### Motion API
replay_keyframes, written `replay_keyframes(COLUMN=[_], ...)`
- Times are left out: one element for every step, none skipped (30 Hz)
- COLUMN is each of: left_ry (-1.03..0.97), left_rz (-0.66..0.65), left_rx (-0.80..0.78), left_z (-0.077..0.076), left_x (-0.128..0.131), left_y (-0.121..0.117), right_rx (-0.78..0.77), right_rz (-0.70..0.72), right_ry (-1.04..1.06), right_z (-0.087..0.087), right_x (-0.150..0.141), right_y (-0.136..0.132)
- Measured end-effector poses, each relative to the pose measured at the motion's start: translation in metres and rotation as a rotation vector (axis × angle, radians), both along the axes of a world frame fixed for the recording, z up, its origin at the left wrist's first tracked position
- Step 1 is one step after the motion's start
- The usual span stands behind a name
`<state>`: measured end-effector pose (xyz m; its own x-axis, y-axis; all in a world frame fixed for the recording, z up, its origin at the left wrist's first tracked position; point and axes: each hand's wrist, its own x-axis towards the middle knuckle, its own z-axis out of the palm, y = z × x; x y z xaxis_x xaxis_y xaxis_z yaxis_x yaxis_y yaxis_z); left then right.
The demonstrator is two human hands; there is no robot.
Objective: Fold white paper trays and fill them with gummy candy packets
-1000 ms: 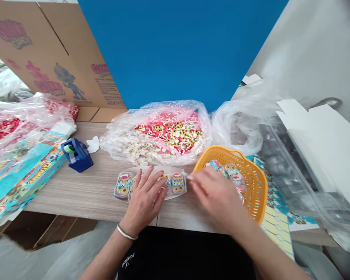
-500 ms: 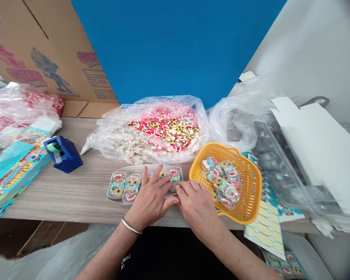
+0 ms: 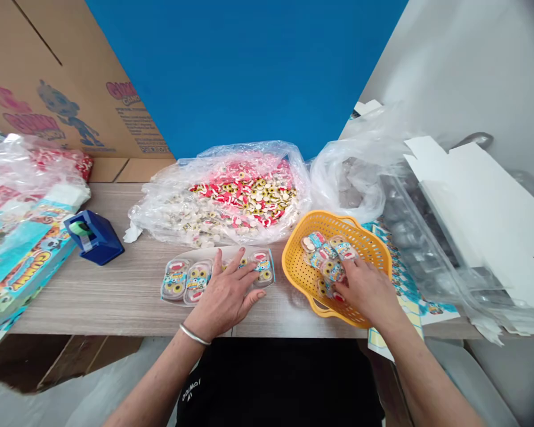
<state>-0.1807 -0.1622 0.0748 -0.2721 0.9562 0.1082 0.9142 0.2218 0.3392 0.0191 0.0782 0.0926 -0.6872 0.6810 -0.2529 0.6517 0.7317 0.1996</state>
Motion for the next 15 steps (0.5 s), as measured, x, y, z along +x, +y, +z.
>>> replay_keyframes(left_ry=[-0.008, -0.013, -0.013, -0.009, -0.002, 0.007, 0.016, 0.021, 0.019, 0.004, -0.031, -0.089, -0.171, -0.275, -0.397], left_rz=[0.0, -0.003, -0.005, -0.007, -0.007, -0.003, 0.007, 0.026, 0.053, 0.086, 0.123, 0.162, 0.196, 0.219, 0.229], left_rx=[-0.011, -0.021, -0.029, -0.032, -0.028, -0.018, 0.002, 0.037, 0.088, 0.152, 0.222, 0.293, 0.354, 0.399, 0.43], left_z=[0.0, 0.0, 0.0, 0.0, 0.0, 0.001, 0.001, 0.002, 0.003, 0.004, 0.005, 0.006, 0.008, 0.009, 0.01], left_x=[-0.001, -0.001, -0.003, -0.004, -0.006, -0.008, -0.01, -0.012, -0.014, -0.014, -0.013, -0.011, -0.008, -0.004, 0.002], left_y=[-0.001, -0.002, -0.003, -0.004, -0.005, -0.006, -0.008, -0.009, -0.011, -0.012, -0.013, -0.014, -0.014, -0.014, -0.013], right_rx=[0.009, 0.016, 0.02, 0.023, 0.023, 0.01, -0.027, -0.101, -0.22, -0.39, -0.593, -0.81, -1.023, -1.209, -1.366], right_rz=[-0.009, -0.021, -0.034, -0.051, -0.069, -0.094, -0.125, -0.161, -0.196, -0.229, -0.262, -0.295, -0.332, -0.378, -0.426], right_ry=[0.014, 0.029, 0.049, 0.078, 0.124, 0.191, 0.282, 0.395, 0.526, 0.654, 0.772, 0.869, 0.942, 0.995, 1.022], right_z=[0.001, 0.002, 0.004, 0.006, 0.008, 0.01, 0.013, 0.016, 0.019, 0.022, 0.025, 0.027, 0.029, 0.03, 0.03], right_x=[0.002, 0.005, 0.008, 0.012, 0.016, 0.019, 0.022, 0.022, 0.021, 0.018, 0.013, 0.007, -0.001, -0.01, -0.019], right_y=[0.001, 0.002, 0.003, 0.004, 0.005, 0.006, 0.005, 0.003, -0.002, -0.008, -0.017, -0.028, -0.04, -0.053, -0.066])
